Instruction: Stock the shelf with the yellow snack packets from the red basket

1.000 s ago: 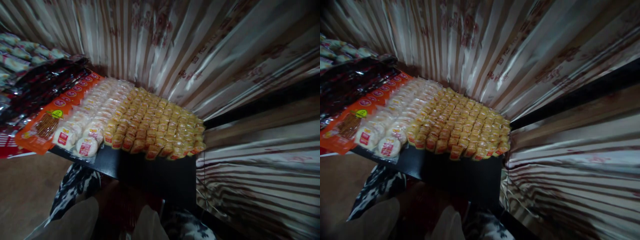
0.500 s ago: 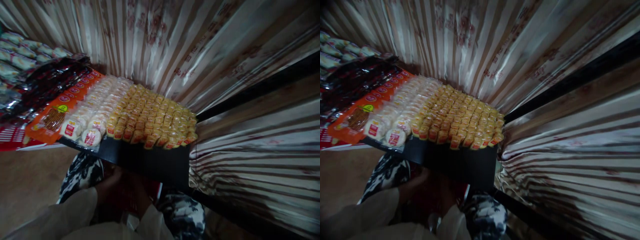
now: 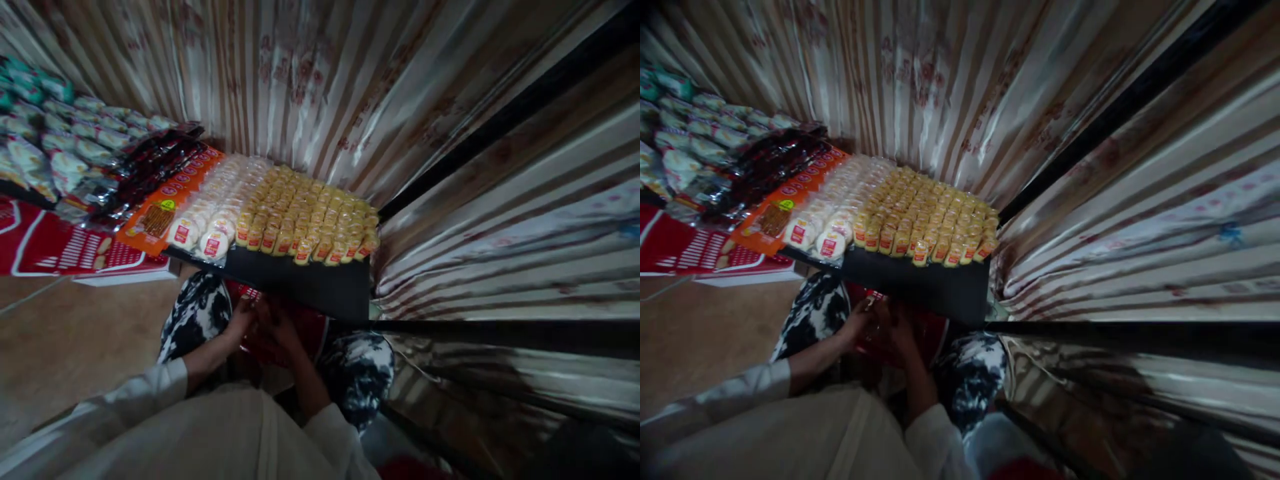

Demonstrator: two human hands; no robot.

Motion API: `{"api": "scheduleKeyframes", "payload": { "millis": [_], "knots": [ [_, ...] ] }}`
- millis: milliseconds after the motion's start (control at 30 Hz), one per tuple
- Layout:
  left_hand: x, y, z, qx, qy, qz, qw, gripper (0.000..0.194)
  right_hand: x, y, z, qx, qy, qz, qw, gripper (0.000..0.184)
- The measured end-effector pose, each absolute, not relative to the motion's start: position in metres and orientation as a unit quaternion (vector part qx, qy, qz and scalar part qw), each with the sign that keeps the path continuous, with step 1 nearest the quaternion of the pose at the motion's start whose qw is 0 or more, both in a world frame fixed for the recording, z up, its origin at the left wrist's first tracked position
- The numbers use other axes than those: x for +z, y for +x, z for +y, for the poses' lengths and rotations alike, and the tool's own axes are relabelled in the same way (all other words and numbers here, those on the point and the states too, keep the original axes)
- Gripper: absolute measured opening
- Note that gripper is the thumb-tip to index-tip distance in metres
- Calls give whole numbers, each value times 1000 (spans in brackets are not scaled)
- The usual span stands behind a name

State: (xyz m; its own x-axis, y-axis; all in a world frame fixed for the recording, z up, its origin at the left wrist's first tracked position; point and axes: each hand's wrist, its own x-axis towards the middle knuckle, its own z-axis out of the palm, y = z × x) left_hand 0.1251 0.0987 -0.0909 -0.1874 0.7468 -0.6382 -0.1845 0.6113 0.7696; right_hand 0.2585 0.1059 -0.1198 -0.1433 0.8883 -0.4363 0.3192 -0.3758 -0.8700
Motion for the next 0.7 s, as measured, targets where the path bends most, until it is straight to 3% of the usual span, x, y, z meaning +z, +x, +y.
{"api": "scheduleKeyframes", "payload": {
  "millis": [167,333,500,700],
  "knots": [
    [-72,112,84,399,201,636,629,43,-93,257,96,593,-575,-500,260,38],
    [-54,112,92,360,342,626,601,35,-60,268,92,625,-523,-493,303,33],
    [-23,130,114,341,487,614,520,23,-32,287,94,580,-518,-509,370,26],
    [23,167,153,330,623,563,432,25,-12,307,103,465,-566,-494,468,31]
  ]
}}
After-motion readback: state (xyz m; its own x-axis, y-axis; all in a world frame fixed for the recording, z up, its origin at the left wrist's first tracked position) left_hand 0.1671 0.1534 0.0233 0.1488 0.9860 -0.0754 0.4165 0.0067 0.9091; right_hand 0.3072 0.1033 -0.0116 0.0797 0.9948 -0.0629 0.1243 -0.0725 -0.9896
